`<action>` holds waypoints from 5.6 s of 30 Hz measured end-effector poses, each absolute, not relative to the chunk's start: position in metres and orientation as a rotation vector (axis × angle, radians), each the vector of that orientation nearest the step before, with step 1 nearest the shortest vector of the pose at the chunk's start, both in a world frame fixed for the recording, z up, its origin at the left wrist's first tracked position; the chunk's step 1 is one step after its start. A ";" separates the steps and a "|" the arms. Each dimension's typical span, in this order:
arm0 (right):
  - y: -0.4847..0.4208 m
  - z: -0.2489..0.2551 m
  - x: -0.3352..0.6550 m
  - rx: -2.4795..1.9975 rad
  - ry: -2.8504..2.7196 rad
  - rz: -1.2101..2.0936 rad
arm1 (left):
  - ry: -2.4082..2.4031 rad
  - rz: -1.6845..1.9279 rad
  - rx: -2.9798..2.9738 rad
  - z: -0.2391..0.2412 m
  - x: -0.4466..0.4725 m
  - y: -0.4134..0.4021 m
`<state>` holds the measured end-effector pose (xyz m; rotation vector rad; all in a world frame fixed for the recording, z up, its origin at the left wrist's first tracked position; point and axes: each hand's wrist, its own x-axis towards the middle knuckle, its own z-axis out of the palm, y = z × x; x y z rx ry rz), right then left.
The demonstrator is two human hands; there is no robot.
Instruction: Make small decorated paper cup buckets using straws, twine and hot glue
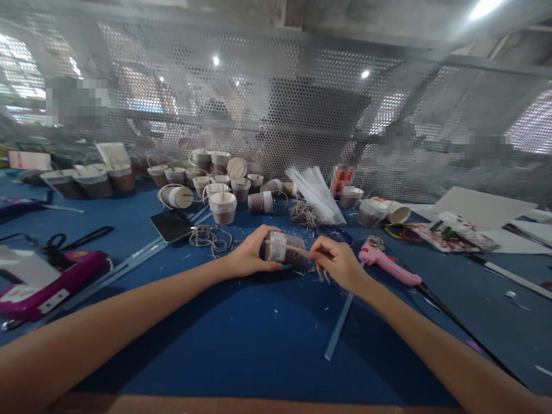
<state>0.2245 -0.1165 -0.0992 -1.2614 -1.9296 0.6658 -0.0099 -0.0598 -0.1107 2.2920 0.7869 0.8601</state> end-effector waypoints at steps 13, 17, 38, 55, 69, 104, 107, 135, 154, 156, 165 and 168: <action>-0.117 -0.098 0.220 -1.414 -2.138 0.555 | 0.739 0.891 2.416 -0.108 -0.010 -0.063; -0.116 -0.099 0.221 -1.399 -2.066 0.537 | 0.743 0.885 2.393 -0.109 -0.009 -0.063; -0.116 -0.099 0.223 -1.378 -1.996 0.528 | 0.729 0.898 2.418 -0.107 -0.009 -0.063; -0.115 -0.100 0.226 -1.335 -2.028 0.440 | 0.597 0.961 2.483 -0.112 -0.009 -0.060; -0.115 -0.099 0.227 -1.253 -1.798 0.473 | 0.577 0.934 2.500 -0.111 -0.010 -0.061; -0.124 -0.118 0.191 -1.102 -1.666 0.910 | 0.689 1.132 1.644 -0.112 -0.007 -0.056; -0.122 -0.122 0.190 -1.144 -1.543 0.970 | 0.629 1.123 1.625 -0.114 -0.006 -0.058; -0.111 -0.106 0.200 -0.903 -1.061 1.434 | 0.844 1.185 1.206 -0.113 -0.008 -0.044; -0.109 -0.104 0.206 -0.822 -0.920 1.583 | 0.840 1.145 1.022 -0.111 -0.008 -0.042; -0.108 -0.104 0.208 -0.789 -0.901 1.615 | 0.847 1.170 1.022 -0.111 -0.008 -0.042; -0.108 -0.104 0.207 -0.755 -0.848 1.601 | 0.865 1.217 1.144 -0.114 -0.005 -0.041; -0.106 -0.109 0.207 -0.782 -0.866 1.527 | 0.763 1.267 1.356 -0.116 -0.006 -0.042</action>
